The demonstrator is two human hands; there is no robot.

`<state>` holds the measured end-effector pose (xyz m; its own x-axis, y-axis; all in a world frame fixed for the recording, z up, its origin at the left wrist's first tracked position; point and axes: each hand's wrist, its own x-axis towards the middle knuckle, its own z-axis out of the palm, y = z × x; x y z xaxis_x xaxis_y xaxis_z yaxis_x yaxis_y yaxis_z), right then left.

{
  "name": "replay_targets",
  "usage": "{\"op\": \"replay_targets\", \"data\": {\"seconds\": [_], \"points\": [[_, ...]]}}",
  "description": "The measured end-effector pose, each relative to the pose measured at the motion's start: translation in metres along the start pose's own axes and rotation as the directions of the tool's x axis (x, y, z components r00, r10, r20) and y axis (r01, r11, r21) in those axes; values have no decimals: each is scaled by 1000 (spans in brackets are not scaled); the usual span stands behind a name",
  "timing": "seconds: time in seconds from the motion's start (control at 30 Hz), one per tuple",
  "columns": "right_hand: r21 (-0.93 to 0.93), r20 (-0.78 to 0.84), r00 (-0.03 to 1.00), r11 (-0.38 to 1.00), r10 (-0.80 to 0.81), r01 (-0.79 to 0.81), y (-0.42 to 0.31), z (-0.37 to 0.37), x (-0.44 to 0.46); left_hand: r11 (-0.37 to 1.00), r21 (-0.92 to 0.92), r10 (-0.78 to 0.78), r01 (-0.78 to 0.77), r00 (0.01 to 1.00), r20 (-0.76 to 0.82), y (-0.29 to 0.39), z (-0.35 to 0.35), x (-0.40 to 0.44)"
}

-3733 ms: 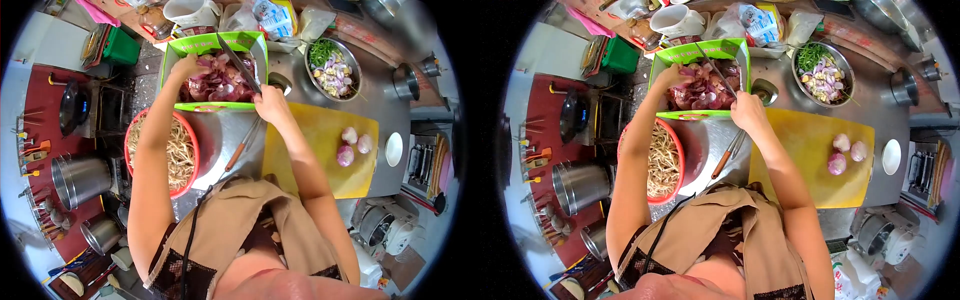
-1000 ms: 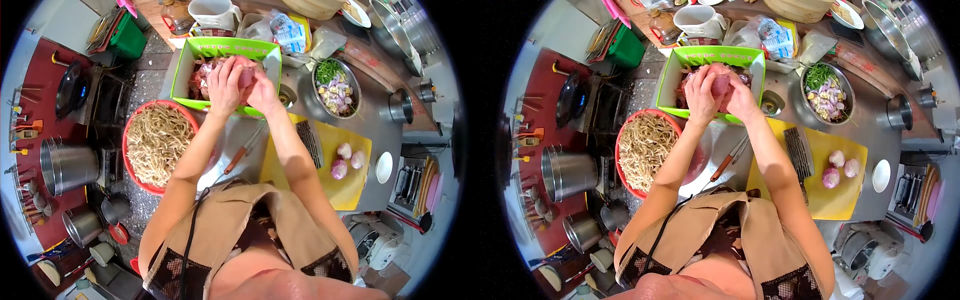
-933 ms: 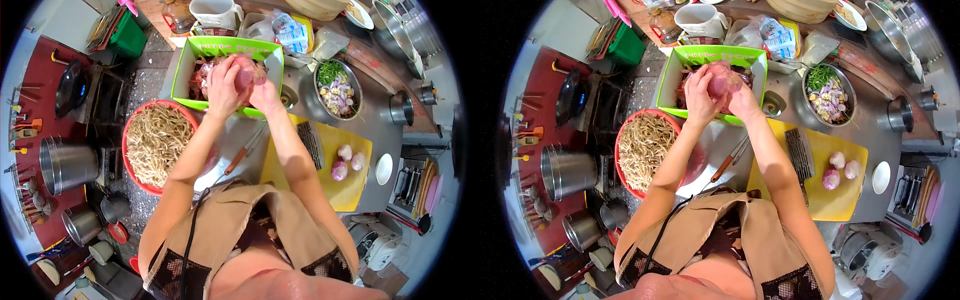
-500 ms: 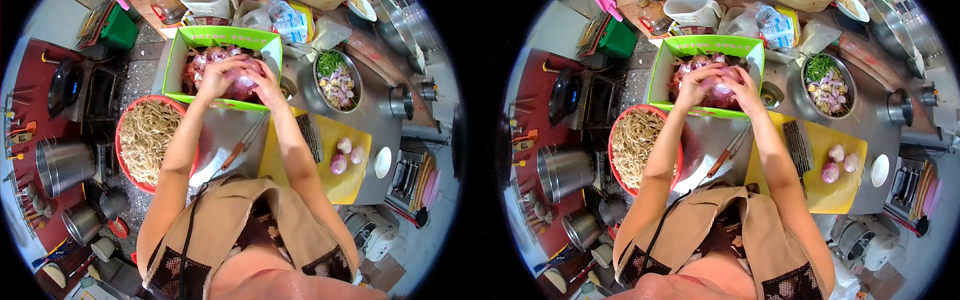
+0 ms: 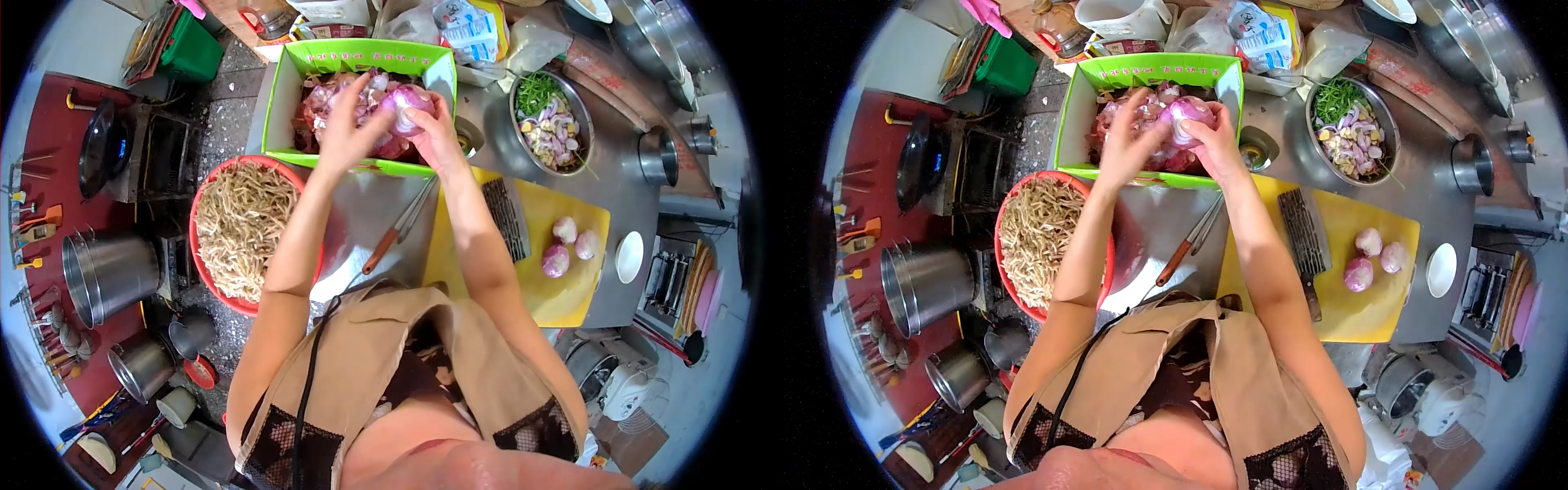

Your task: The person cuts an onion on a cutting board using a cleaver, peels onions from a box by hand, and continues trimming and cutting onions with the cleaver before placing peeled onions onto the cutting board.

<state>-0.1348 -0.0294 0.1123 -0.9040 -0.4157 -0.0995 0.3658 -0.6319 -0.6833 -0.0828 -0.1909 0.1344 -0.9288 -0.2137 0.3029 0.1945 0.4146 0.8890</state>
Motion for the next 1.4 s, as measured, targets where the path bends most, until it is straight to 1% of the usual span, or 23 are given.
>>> {"op": "replay_targets", "data": {"seconds": [0.03,0.07,0.13,0.17,0.2,0.23,0.27,0.33,0.37,0.4,0.47,0.5,0.53,0.6,0.8,0.87,1.07,1.17,1.2,1.27,1.33,1.37,1.4], "points": [[-4,1,1000,1000,-14,14,1,-1,0,990,97,106,-107,994,9,7,5,-4],[-4,1,1000,1000,-12,12,3,-2,-2,988,-149,-44,49,998,37,-2,15,-4],[-197,18,999,979,49,-45,4,-5,-4,826,-486,-303,284,952,40,1,20,4],[-348,42,999,937,-19,32,8,-11,-1,893,-404,-261,199,960,-104,1,19,9],[-328,49,999,945,14,3,6,-8,-3,967,-250,-106,51,971,-213,-16,17,16],[-237,74,997,971,34,-16,5,-7,-5,1000,27,9,-3,972,-235,-20,8,21],[-144,102,993,989,51,-36,3,-4,-7,951,305,127,-54,966,-224,-24,-3,25],[-85,111,993,996,46,-37,-4,5,-12,582,809,-94,81,995,-32,-39,-19,26],[-24,116,992,999,42,-40,-7,8,-12,573,818,51,47,994,-93,-50,-19,18],[-22,117,992,999,39,-36,-7,6,-9,572,819,54,44,994,-91,-42,-19,18],[-61,73,992,993,103,-98,-3,-2,-3,780,588,358,-215,924,-137,-28,-14,15],[-54,48,995,995,85,-82,0,-4,-1,934,323,219,-151,958,-186,-7,-8,7],[-52,16,997,996,71,-70,-2,0,-3,974,195,153,-118,972,-177,0,0,0],[-91,-20,999,995,27,-29,2,-2,-1,937,277,266,-213,948,-172,16,14,-7],[-372,-60,987,921,-151,118,15,-13,1,930,308,263,-202,949,-172,22,21,-6],[-361,-74,987,926,-144,108,17,-16,0,878,388,350,-279,929,-124,22,20,-3],[-408,-92,986,909,-138,89,11,-14,-1,821,516,305,-243,952,-37,26,20,2],[-293,-72,994,954,-88,64,1,-4,-5,894,371,303,-251,949,-86,21,12,13],[-203,-51,997,978,-61,49,0,-2,-6,943,279,229,-183,963,-140,17,8,20],[-238,-9,998,969,-63,59,4,-9,-5,987,155,-3,36,978,-209,2,-7,31],[-272,33,998,960,-62,69,3,-10,-5,948,304,-18,97,967,-252,-14,-20,41],[-242,47,999,970,-28,39,2,-9,-6,784,604,-77,145,988,-137,-19,-30,42],[-211,62,998,978,6,8,0,-6,-7,782,605,-80,148,987,-139,-27,-35,38]]}}
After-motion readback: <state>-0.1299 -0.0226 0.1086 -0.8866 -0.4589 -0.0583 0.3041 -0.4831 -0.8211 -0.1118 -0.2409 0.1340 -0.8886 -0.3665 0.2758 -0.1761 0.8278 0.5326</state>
